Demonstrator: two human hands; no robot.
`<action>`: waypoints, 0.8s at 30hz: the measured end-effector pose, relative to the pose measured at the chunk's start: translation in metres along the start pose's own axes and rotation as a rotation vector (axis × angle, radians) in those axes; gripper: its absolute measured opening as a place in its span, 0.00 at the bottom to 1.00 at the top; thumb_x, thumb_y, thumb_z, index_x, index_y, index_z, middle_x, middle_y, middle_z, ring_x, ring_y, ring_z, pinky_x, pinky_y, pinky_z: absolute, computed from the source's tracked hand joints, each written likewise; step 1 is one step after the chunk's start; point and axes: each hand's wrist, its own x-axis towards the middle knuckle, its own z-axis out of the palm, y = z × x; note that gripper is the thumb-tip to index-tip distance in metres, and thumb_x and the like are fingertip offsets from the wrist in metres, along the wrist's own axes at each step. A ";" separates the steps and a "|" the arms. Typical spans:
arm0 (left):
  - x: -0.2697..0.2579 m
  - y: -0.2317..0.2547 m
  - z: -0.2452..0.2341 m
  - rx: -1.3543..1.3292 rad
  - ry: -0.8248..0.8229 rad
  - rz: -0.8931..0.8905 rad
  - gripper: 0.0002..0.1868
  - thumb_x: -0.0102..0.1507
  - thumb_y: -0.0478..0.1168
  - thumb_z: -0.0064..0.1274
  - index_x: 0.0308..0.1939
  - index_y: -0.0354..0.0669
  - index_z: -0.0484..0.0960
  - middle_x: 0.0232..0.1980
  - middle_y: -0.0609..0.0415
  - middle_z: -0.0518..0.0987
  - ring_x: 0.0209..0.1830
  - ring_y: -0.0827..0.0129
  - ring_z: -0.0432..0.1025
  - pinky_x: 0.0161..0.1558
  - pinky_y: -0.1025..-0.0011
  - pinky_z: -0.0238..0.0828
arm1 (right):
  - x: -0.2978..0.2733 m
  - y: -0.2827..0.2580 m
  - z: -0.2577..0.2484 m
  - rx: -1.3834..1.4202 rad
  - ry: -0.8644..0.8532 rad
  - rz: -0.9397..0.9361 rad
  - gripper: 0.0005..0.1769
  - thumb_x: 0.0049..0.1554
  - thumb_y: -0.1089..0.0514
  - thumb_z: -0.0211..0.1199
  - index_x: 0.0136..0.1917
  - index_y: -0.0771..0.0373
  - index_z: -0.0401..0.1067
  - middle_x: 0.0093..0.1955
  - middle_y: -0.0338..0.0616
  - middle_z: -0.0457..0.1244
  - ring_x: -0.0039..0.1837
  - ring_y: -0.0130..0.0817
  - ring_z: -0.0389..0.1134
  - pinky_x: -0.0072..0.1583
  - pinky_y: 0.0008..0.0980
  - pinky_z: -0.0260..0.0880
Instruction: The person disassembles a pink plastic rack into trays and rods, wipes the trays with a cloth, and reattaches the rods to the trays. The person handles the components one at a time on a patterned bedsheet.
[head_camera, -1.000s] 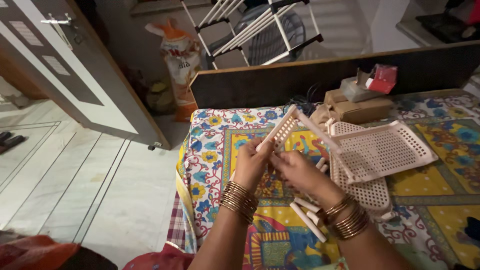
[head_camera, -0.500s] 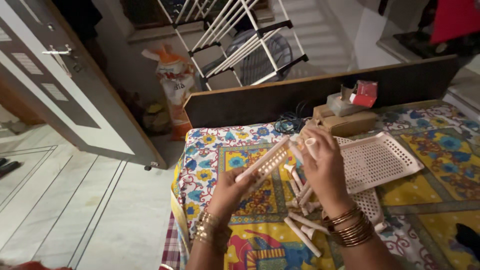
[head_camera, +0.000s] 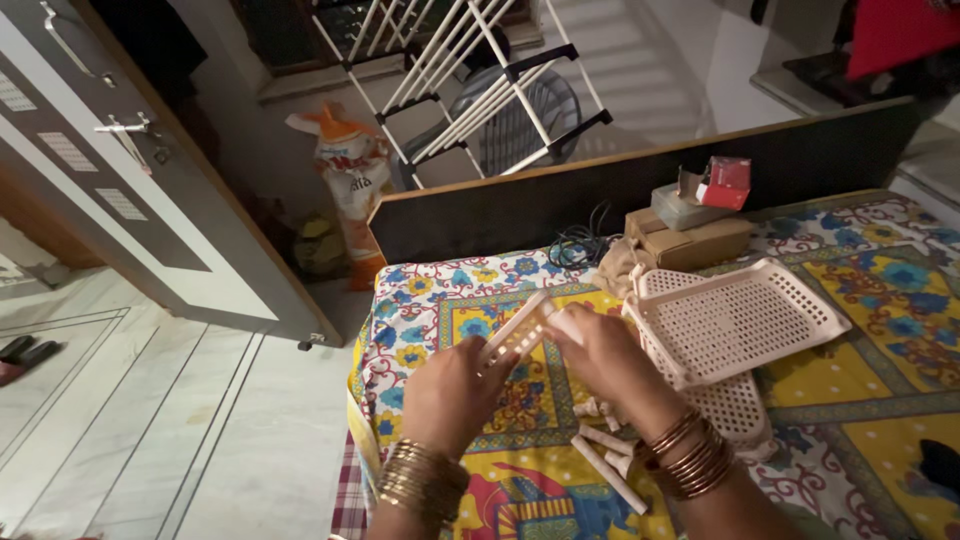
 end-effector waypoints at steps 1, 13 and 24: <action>0.003 0.005 0.003 0.031 0.009 0.004 0.20 0.64 0.57 0.53 0.32 0.43 0.81 0.28 0.45 0.82 0.28 0.48 0.77 0.30 0.52 0.72 | 0.000 -0.003 0.000 0.011 0.012 -0.037 0.17 0.59 0.47 0.61 0.46 0.64 0.71 0.36 0.52 0.69 0.39 0.46 0.73 0.43 0.44 0.71; 0.034 -0.061 -0.020 0.162 0.264 -0.185 0.22 0.69 0.56 0.46 0.32 0.44 0.81 0.28 0.42 0.81 0.30 0.43 0.76 0.33 0.47 0.72 | -0.001 0.020 -0.036 1.099 -0.324 0.434 0.17 0.62 0.46 0.62 0.49 0.63 0.74 0.29 0.33 0.60 0.26 0.20 0.58 0.28 0.23 0.62; 0.007 -0.085 0.063 -0.330 0.280 0.186 0.08 0.62 0.37 0.52 0.44 0.41 0.78 0.37 0.42 0.81 0.37 0.45 0.77 0.38 0.53 0.73 | 0.020 0.191 -0.040 -0.057 0.141 0.542 0.20 0.59 0.52 0.63 0.55 0.73 0.75 0.36 0.56 0.72 0.39 0.45 0.75 0.48 0.42 0.73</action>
